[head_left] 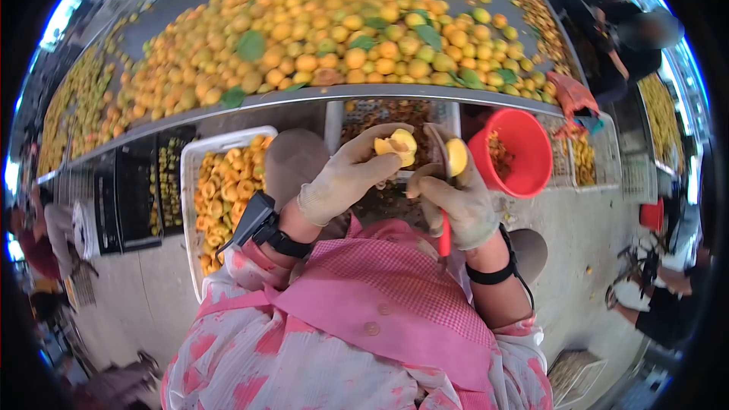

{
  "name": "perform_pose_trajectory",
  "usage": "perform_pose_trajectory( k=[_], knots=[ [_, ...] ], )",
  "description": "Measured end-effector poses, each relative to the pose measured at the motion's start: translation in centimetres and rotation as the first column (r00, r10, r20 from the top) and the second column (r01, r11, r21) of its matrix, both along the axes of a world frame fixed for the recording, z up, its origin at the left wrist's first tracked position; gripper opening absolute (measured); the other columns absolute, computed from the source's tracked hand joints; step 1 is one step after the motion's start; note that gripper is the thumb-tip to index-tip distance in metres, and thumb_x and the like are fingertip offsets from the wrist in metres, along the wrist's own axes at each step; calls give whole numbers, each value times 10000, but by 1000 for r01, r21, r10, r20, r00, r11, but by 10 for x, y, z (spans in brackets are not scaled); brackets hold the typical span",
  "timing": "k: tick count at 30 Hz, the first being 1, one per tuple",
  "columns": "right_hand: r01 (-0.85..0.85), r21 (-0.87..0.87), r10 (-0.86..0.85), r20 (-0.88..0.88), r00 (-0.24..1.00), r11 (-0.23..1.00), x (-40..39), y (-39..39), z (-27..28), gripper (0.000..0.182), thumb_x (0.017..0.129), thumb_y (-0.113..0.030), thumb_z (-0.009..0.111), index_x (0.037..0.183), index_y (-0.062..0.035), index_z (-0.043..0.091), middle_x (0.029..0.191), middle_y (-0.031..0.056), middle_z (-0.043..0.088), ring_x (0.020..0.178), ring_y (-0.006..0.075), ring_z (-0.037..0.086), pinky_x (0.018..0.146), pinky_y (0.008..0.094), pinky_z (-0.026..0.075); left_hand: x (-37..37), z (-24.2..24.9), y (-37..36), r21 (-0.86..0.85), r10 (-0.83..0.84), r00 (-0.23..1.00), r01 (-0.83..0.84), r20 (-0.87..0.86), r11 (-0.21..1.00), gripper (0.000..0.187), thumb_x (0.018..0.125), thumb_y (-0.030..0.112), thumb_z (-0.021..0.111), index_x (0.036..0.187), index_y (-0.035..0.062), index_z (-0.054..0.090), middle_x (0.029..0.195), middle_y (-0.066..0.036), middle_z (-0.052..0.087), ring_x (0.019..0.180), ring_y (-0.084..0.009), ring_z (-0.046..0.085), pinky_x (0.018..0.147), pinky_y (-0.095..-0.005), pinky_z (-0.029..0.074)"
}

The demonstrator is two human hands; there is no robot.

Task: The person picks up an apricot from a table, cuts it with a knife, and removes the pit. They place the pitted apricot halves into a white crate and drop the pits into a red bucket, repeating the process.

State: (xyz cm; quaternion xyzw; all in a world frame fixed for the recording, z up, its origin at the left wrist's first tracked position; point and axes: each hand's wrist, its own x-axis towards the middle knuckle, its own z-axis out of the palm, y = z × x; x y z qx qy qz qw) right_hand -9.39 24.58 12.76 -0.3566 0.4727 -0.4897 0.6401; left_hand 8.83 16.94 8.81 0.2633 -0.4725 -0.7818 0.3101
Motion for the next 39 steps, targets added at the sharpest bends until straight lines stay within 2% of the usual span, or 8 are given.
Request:
perform_pose_trajectory(
  k=[7, 9, 14, 20, 27, 30, 35, 39],
  knots=[
    [-68, 95, 77, -104, 992, 993, 38, -36, -11, 666, 840, -3, 587, 1452, -59, 330, 799, 96, 629, 445, 89, 487, 396, 217, 377, 87, -10, 10, -219, 334, 908, -283, 253, 934, 356, 917, 146, 651, 1230, 23, 533, 1000, 11, 565, 879, -58, 522, 757, -202, 442],
    [-94, 119, 111, -145, 983, 988, 56, -44, -12, 666, 834, 0, 583, 1449, -59, 335, 781, 87, 615, 445, 89, 488, 392, 220, 375, 114, -5, 21, -98, 477, 874, -469, 89, 878, 345, 932, 153, 641, 1234, 22, 537, 1005, 0, 615, 860, -63, 551, 746, -191, 447],
    [-351, 134, 371, -178, 911, 927, 124, -66, -5, 751, 792, -42, 611, 1469, -20, 286, 743, 55, 575, 431, 102, 465, 369, 239, 361, 199, -1, 43, -184, 726, 657, -703, 201, 687, 321, 998, 217, 555, 1254, 26, 537, 1010, -3, 620, 861, -55, 553, 747, -200, 454],
    [-701, 277, 747, -362, 558, 658, 212, -72, 1, 874, 793, -44, 582, 1548, -162, 156, 728, 48, 561, 470, 105, 510, 413, 249, 439, 251, -1, 63, -212, 905, 416, -879, 93, 426, 310, 1016, 237, 519, 1246, 31, 542, 944, 14, 606, 805, -51, 522, 740, -209, 443],
    [-668, 215, 701, -186, 688, 712, 231, -75, 1, 851, 787, -49, 597, 1526, -37, 175, 754, 74, 567, 428, 97, 483, 385, 236, 393, 260, -14, 69, -336, 911, 412, -855, 22, 395, 408, 935, 111, 629, 1309, 8, 504, 1011, -42, 623, 871, -94, 554, 787, -239, 470],
    [-599, 99, 606, -86, 791, 795, 224, -77, 0, 653, 896, -153, 558, 1467, 4, 283, 736, 91, 566, 394, 113, 452, 381, 229, 362, 253, -13, 62, -865, 925, 338, -396, 175, 309, 517, 817, 143, 758, 1264, 14, 532, 1052, -165, 645, 898, -302, 637, 785, -363, 503],
    [-540, 83, 544, -29, 839, 837, 208, -71, 23, 480, 1029, -316, 395, 1421, -40, 389, 691, 67, 554, 405, 110, 444, 384, 215, 343, 217, 0, 52, -959, 883, 440, -139, 163, 246, 549, 751, 252, 793, 1189, 26, 552, 1008, -184, 629, 894, -386, 609, 760, -432, 502],
    [-478, 140, 492, -82, 867, 867, 186, -69, 28, 551, 964, -319, 535, 1409, -22, 403, 680, 48, 544, 426, 97, 455, 388, 214, 335, 185, 12, 42, -978, 814, 561, -36, 152, 207, 549, 748, 246, 777, 1195, 22, 549, 1014, -177, 615, 899, -380, 601, 753, -447, 497]
  ],
)
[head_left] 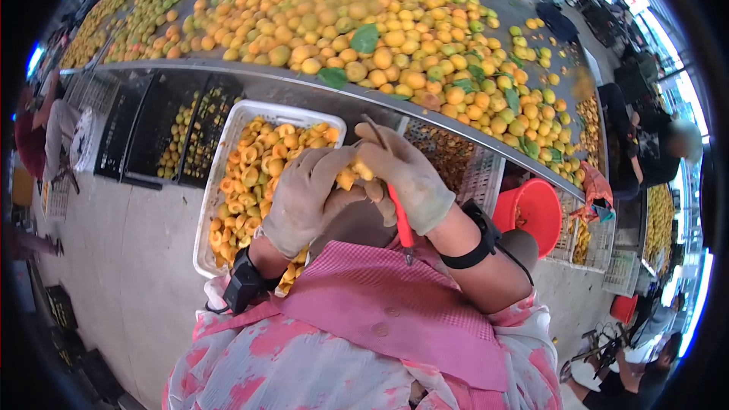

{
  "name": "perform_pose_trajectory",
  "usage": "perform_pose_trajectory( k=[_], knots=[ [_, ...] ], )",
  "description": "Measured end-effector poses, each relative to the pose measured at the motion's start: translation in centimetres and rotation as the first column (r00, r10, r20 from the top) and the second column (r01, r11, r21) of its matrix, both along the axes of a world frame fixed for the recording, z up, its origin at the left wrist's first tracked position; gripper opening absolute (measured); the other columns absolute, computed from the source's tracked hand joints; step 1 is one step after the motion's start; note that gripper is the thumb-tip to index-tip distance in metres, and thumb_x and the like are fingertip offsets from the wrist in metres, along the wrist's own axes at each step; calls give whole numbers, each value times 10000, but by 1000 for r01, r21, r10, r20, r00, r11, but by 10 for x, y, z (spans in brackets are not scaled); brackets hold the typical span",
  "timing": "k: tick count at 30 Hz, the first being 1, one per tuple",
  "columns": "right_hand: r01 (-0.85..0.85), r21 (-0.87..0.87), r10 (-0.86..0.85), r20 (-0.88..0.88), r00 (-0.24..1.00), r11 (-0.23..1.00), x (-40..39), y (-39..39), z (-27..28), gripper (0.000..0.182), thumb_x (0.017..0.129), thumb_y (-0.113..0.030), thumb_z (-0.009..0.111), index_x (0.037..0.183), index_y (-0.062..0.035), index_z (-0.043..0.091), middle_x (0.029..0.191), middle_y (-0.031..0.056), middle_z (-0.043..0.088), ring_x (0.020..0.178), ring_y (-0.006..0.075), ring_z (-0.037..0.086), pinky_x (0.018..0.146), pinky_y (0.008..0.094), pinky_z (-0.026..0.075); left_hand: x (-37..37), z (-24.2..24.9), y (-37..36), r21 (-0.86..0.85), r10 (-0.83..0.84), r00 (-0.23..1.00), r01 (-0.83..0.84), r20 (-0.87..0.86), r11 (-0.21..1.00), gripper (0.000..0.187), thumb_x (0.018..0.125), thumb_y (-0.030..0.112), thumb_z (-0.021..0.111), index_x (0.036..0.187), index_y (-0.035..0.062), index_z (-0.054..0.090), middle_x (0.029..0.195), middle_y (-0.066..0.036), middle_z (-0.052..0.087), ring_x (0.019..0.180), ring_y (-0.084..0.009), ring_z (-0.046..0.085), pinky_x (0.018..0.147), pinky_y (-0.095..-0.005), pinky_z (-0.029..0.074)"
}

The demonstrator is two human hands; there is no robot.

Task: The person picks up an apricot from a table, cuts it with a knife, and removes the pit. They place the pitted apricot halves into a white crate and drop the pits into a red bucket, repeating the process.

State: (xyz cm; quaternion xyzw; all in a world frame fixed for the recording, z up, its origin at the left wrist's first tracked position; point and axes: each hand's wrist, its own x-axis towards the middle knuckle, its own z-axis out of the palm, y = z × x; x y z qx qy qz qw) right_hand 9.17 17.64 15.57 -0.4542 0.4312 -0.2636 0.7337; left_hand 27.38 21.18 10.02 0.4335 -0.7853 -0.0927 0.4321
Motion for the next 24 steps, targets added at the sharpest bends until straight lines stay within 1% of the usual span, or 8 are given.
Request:
perform_pose_trajectory(
  k=[4, 5, 6, 7, 9, 13, 22, 24],
  knots=[
    [30, -22, -29, 52, 998, 999, -29, 1, -11, 605, 914, -245, 621, 1396, 33, 383, 789, 38, 554, 532, 79, 502, 407, 215, 380, -28, 6, 0, 77, -65, 994, 59, 84, 995, 618, 794, 281, 745, 1283, -14, 511, 1057, -190, 588, 936, -401, 570, 780, -449, 476],
    [55, -81, -47, 102, 994, 995, -34, 1, -21, 629, 930, -255, 613, 1435, 13, 351, 615, 16, 487, 395, 108, 447, 340, 250, 344, -34, 1, -2, 24, -84, 991, 82, 106, 996, 635, 801, 279, 744, 1301, -25, 496, 1086, -201, 585, 944, -403, 566, 788, -455, 474],
    [39, -63, -33, 99, 995, 997, -42, 0, -14, 611, 928, -248, 607, 1425, 13, 363, 659, 25, 511, 411, 101, 463, 344, 249, 350, -40, -3, -3, 33, -87, 992, 84, 92, 996, 639, 807, 278, 743, 1303, -32, 487, 1108, -210, 583, 954, -399, 565, 794, -461, 471],
    [102, -105, -88, 125, 988, 989, -45, 2, -23, 595, 922, -258, 608, 1412, -2, 389, 799, 38, 585, 501, 90, 518, 378, 217, 373, -48, -2, -4, 36, -96, 994, 94, 59, 995, 608, 817, 266, 737, 1292, -23, 491, 1103, -204, 585, 952, -399, 567, 798, -463, 471],
    [118, -32, -113, 139, 984, 993, -55, 5, -13, 593, 922, -264, 604, 1429, -40, 394, 882, 42, 594, 510, 93, 522, 377, 217, 378, -64, -2, -9, 14, -108, 994, 108, 19, 994, 489, 809, 243, 736, 1183, 10, 524, 1052, -187, 591, 895, -390, 586, 766, -458, 485],
    [142, -56, -128, 193, 973, 988, -68, 3, -21, 612, 932, -265, 572, 1444, -5, 359, 912, 39, 581, 515, 86, 496, 400, 216, 374, -87, -5, -16, -147, -17, 994, 32, 106, 989, 425, 797, 234, 728, 1111, 25, 534, 987, -175, 605, 833, -392, 605, 719, -457, 499],
    [234, -51, -203, 343, 917, 971, -78, 15, -32, 567, 957, -220, 521, 1449, -3, 340, 798, 25, 540, 528, 79, 484, 429, 214, 380, -117, -2, -23, -130, -17, 990, -2, -141, 991, 220, 871, 171, 561, 1009, 1, 542, 896, -190, 610, 737, -390, 606, 643, -440, 492],
    [270, 10, -258, 331, 908, 963, -81, 17, -24, 516, 965, -200, 504, 1438, -46, 366, 731, 11, 526, 490, 79, 464, 427, 217, 372, -126, -1, -25, -40, -100, 945, 92, -312, 995, 211, 942, 154, 465, 1044, -13, 545, 809, -157, 582, 677, -293, 559, 613, -382, 437]
  ],
)
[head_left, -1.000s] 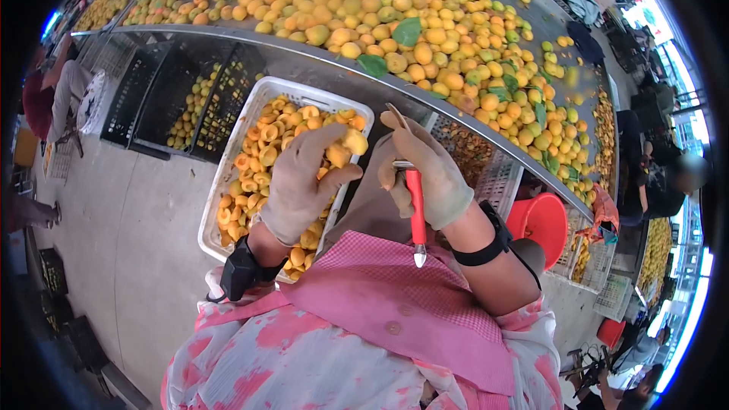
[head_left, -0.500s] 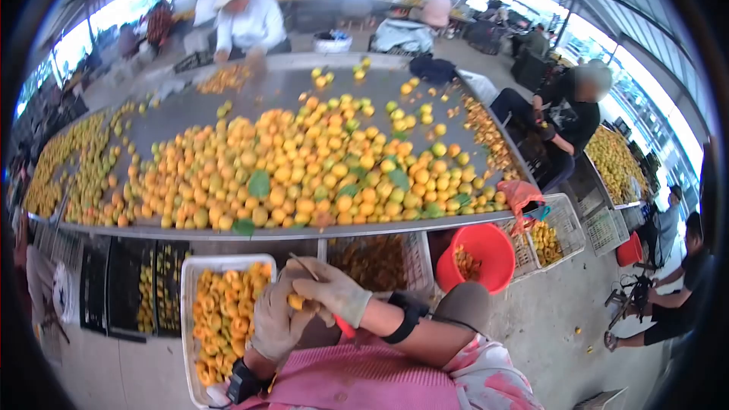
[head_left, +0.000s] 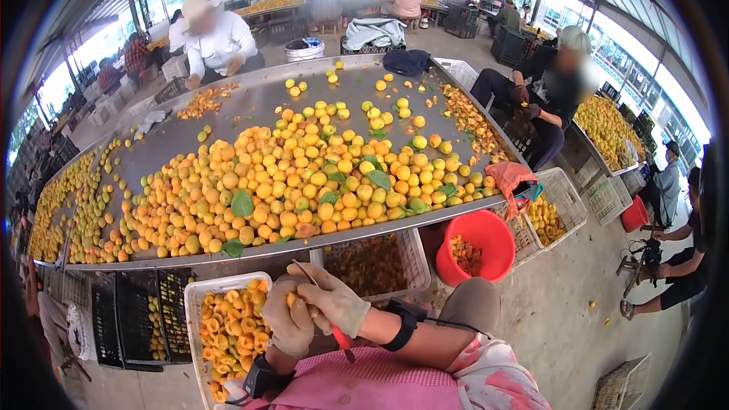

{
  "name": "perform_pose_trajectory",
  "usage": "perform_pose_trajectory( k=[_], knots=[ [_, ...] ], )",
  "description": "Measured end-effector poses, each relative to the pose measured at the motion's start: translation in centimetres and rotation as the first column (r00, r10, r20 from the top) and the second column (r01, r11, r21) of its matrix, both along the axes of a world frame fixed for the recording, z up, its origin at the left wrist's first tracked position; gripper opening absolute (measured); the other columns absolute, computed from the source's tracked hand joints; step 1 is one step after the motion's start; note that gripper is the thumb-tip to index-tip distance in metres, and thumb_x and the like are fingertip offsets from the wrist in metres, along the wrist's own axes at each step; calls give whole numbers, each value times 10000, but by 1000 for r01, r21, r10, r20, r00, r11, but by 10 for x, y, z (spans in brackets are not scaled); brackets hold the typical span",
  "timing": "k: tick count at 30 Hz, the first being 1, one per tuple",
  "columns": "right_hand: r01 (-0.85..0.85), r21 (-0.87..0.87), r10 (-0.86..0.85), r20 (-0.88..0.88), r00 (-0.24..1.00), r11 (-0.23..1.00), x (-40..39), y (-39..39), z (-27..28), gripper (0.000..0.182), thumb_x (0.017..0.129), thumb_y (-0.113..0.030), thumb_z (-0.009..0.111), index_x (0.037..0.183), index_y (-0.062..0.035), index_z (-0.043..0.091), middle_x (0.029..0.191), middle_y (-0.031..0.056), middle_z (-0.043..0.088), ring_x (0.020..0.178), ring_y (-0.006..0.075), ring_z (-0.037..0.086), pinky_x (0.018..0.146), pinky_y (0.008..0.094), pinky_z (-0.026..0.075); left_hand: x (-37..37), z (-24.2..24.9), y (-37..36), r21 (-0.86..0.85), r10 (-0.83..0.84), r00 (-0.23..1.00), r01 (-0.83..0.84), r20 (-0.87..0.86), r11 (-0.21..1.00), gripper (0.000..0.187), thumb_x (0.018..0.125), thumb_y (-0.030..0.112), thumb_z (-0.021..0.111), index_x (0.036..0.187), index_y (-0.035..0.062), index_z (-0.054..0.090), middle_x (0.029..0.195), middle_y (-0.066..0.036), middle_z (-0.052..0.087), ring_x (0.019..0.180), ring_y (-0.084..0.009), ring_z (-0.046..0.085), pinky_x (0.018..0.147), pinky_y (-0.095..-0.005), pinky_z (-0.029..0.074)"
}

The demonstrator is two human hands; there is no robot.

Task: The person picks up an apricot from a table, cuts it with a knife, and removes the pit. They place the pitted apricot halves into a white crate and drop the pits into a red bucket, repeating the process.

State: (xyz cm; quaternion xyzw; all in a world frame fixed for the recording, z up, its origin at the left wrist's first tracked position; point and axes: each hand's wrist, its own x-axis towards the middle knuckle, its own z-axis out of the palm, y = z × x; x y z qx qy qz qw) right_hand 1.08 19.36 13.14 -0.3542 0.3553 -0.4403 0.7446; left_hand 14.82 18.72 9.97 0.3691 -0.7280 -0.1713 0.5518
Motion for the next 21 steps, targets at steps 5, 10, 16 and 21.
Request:
perform_pose_trajectory(
  k=[5, 10, 16, 21],
  knots=[
    [93, -18, -93, -14, 996, 996, 4, 1, -11, 460, 961, -172, 504, 1400, -76, 405, 700, -2, 516, 451, 82, 441, 411, 218, 351, -23, -13, -2, -161, 378, 919, -359, 109, 919, 122, 936, 94, 499, 990, -10, 530, 932, -189, 587, 808, -349, 598, 684, -401, 480],
    [153, -6, -153, -19, 988, 988, -11, -4, 4, 443, 960, -139, 491, 1377, -6, 421, 740, 25, 540, 554, 84, 505, 484, 204, 389, -23, -2, -17, -105, 277, 937, -259, 213, 960, 149, 882, 27, 546, 1029, 25, 525, 923, -146, 580, 782, -326, 576, 675, -406, 462],
    [180, 22, -182, 159, 970, 983, -30, -3, 4, 442, 1016, -287, 426, 1397, -62, 417, 691, 66, 539, 433, 129, 445, 393, 238, 347, -12, -13, -25, 609, 17, 997, 30, -72, 792, 223, 894, 45, 525, 1114, 19, 551, 862, -97, 591, 689, -212, 611, 568, -312, 473],
    [200, -198, -225, -115, 968, 960, -33, -5, -14, 476, 1023, -315, 443, 1428, -71, 395, 693, 67, 563, 431, 113, 449, 383, 223, 339, -2, -6, -19, 669, -41, 836, 467, -548, 579, 157, 976, 41, 446, 1080, -28, 541, 899, -94, 625, 718, -122, 619, 579, -236, 505]
  ],
)
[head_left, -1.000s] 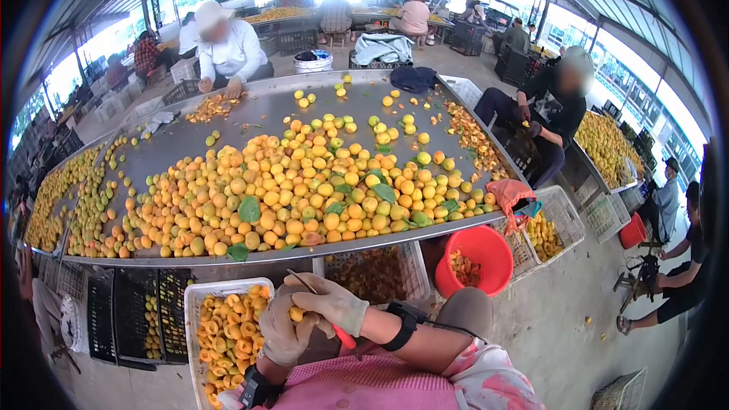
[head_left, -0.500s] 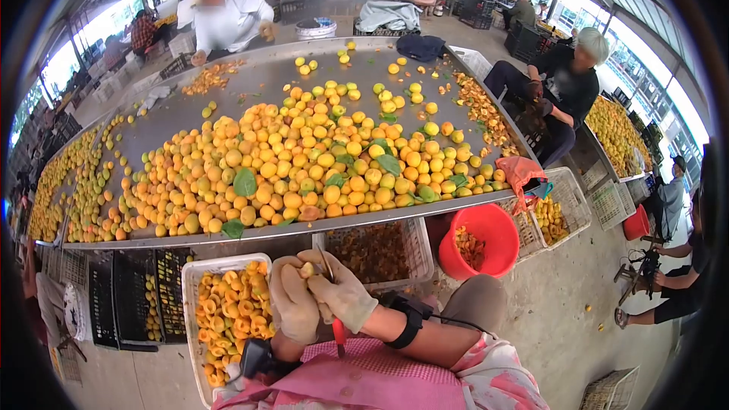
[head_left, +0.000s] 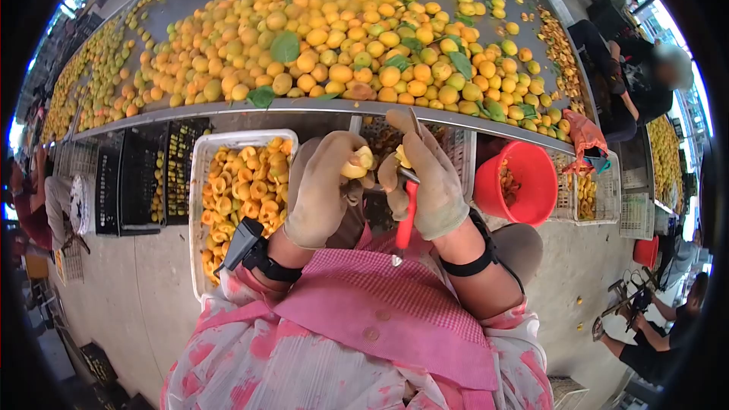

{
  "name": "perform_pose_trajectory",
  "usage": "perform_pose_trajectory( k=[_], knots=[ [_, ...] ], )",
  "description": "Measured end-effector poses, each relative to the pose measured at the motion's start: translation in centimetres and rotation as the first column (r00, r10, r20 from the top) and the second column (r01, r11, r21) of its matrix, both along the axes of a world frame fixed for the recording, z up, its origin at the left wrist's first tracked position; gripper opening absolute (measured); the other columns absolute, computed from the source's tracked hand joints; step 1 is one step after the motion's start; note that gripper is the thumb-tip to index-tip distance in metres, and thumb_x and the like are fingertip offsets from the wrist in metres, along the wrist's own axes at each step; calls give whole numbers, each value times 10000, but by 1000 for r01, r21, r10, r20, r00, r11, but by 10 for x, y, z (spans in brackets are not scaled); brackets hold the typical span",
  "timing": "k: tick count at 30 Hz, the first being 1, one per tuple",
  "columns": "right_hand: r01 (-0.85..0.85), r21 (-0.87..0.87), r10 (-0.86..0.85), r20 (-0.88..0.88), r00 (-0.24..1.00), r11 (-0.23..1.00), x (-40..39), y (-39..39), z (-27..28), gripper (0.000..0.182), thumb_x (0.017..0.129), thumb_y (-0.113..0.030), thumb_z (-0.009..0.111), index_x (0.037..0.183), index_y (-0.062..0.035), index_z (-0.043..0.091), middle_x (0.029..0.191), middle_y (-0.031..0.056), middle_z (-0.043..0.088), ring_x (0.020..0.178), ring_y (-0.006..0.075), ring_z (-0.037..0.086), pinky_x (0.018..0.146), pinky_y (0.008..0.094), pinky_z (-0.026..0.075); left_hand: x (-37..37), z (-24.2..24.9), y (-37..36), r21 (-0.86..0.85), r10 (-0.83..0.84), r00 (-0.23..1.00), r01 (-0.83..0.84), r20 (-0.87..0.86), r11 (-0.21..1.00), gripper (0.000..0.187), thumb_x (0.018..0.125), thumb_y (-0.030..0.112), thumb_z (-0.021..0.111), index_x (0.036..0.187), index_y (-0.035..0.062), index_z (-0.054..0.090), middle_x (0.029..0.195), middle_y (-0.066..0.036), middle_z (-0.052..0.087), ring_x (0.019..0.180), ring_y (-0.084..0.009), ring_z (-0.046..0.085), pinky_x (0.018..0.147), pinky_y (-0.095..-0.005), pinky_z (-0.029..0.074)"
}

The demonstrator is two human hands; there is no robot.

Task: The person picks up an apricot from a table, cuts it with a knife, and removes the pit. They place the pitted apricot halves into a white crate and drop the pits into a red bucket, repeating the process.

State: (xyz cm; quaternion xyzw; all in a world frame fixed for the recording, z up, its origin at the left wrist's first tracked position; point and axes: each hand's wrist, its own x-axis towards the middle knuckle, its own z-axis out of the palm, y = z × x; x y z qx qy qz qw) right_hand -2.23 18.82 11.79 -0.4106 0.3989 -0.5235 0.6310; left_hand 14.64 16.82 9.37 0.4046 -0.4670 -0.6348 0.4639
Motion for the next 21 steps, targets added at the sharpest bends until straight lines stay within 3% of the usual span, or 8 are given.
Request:
perform_pose_trajectory(
  k=[2, 5, 7, 10, 13, 15, 18, 21],
  knots=[
    [-40, -32, 40, -19, 999, 999, 4, 0, -4, 485, 1022, -322, 452, 1432, -69, 394, 696, 62, 568, 434, 103, 450, 382, 218, 339, -6, 18, 9, 9, -120, 958, 126, -261, 992, 178, 960, 41, 520, 1123, -30, 509, 845, -122, 642, 667, -181, 641, 631, -285, 541],
    [-100, 67, 111, -185, 976, 993, 12, 2, 1, 484, 1020, -268, 468, 1432, -25, 390, 956, 82, 591, 533, 75, 478, 441, 190, 375, 1, 6, 18, 28, -212, 920, 234, -329, 972, 318, 872, 59, 666, 1155, -21, 544, 849, -121, 638, 760, -212, 670, 682, -337, 546],
    [-132, 60, 143, -273, 951, 989, 18, 2, -5, 482, 1021, -240, 470, 1432, -3, 388, 1079, 93, 597, 605, 70, 504, 480, 182, 400, 9, -8, 17, -395, 39, 964, 72, 265, 916, 359, 752, 195, 767, 1028, 5, 637, 922, -160, 621, 843, -286, 641, 729, -377, 506],
    [-200, -11, 180, -384, 905, 980, 30, -1, -17, 485, 1022, -229, 466, 1432, 15, 381, 1150, 100, 591, 700, 87, 544, 527, 189, 434, 24, -15, 29, -460, 118, 942, 43, 315, 887, 347, 760, 187, 753, 1043, 21, 641, 934, -173, 624, 812, -334, 619, 721, -391, 506],
    [-307, 143, 338, -352, 873, 941, 43, 5, 2, 522, 1018, -269, 469, 1450, 3, 358, 1022, 102, 624, 623, 98, 542, 507, 203, 437, 41, -18, 42, -369, 137, 937, -10, 322, 930, 288, 781, 163, 738, 1020, 26, 655, 930, -170, 639, 806, -320, 632, 707, -380, 508],
    [-320, 325, 391, -181, 903, 890, 51, 7, 10, 513, 1014, -295, 464, 1435, -15, 380, 813, 96, 626, 499, 121, 521, 463, 217, 422, 63, -24, 46, -355, 207, 944, -107, 256, 929, 222, 819, 95, 702, 1022, 15, 660, 908, -129, 670, 819, -206, 646, 722, -323, 501],
    [-215, 330, 231, -12, 973, 919, 57, 9, -3, 471, 1011, -302, 455, 1391, -24, 430, 672, 98, 598, 415, 147, 494, 429, 238, 409, 114, -30, 52, -301, 409, 743, -285, 529, 910, 305, 839, 187, 700, 1101, 37, 663, 958, -153, 685, 856, -216, 669, 761, -310, 517],
    [-278, 412, 313, -17, 950, 868, 56, 19, -8, 506, 1027, -373, 364, 1372, -15, 458, 660, 70, 577, 415, 139, 475, 417, 243, 389, 173, -79, 54, -215, 382, 448, -380, 808, 900, 380, 828, 262, 705, 1120, 25, 653, 940, -169, 674, 849, -277, 672, 783, -350, 525]
  ],
)
